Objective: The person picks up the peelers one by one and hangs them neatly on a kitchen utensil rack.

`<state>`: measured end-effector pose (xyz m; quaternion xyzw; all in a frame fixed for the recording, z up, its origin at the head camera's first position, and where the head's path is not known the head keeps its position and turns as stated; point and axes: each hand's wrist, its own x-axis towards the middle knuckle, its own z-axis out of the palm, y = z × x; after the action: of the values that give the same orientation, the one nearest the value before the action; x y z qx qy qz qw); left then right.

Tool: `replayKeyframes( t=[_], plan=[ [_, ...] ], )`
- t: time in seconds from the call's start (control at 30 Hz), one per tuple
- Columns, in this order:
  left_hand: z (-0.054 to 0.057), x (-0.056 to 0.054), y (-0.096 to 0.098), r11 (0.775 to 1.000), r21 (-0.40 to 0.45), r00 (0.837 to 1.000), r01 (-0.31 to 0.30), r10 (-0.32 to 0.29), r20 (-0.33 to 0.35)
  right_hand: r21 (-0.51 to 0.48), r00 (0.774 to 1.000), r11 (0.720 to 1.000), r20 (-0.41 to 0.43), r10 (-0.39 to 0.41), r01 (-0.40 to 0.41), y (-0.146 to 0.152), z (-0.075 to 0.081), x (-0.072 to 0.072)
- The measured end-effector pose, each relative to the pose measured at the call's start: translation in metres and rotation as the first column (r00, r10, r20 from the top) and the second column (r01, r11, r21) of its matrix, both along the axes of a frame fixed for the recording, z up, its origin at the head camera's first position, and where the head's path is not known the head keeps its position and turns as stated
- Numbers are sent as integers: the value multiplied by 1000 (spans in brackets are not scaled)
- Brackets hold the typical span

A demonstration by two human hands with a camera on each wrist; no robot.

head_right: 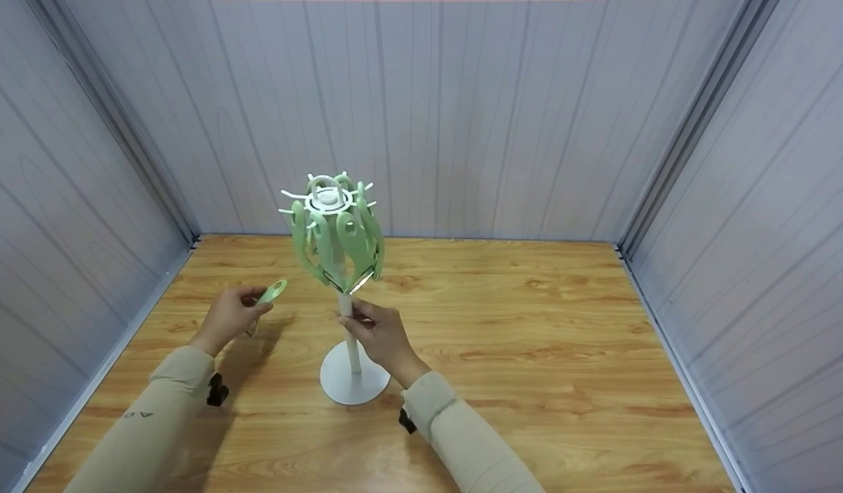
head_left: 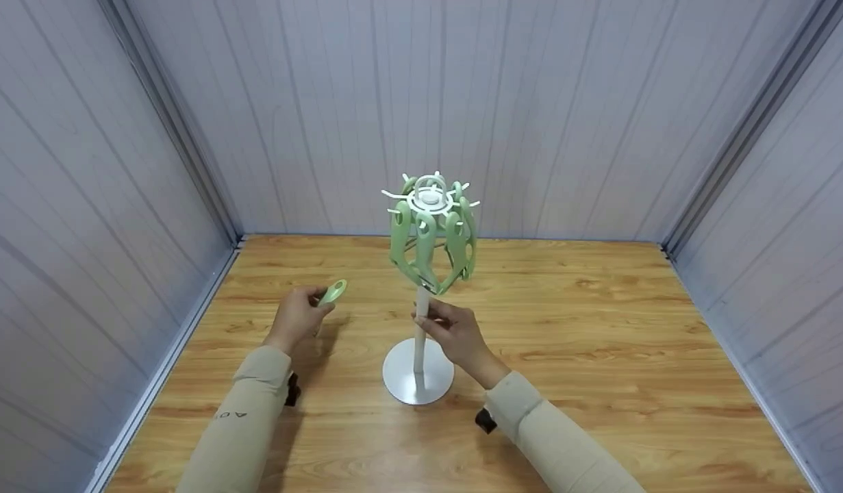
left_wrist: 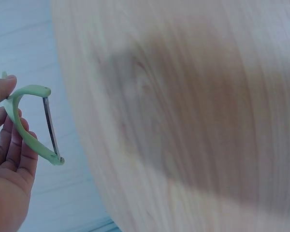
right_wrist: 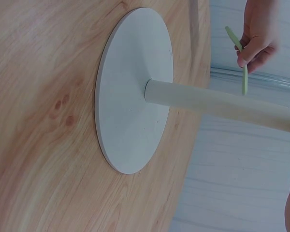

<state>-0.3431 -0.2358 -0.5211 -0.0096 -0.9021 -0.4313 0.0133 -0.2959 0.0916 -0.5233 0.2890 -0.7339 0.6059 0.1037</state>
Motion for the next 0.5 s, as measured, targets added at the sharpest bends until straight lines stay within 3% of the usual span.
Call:
replayKeyframes(
  t=[0.23, 0.5],
  plan=[
    [12, 6, 5, 999, 38, 993, 1, 4, -120, 7, 1000, 1000, -23, 0, 0, 1, -1, 1],
    [18, 11, 12, 994, 109, 967, 5, 23, -252, 7, 1000, 1000, -8, 2, -2, 0, 2, 2]
  ],
)
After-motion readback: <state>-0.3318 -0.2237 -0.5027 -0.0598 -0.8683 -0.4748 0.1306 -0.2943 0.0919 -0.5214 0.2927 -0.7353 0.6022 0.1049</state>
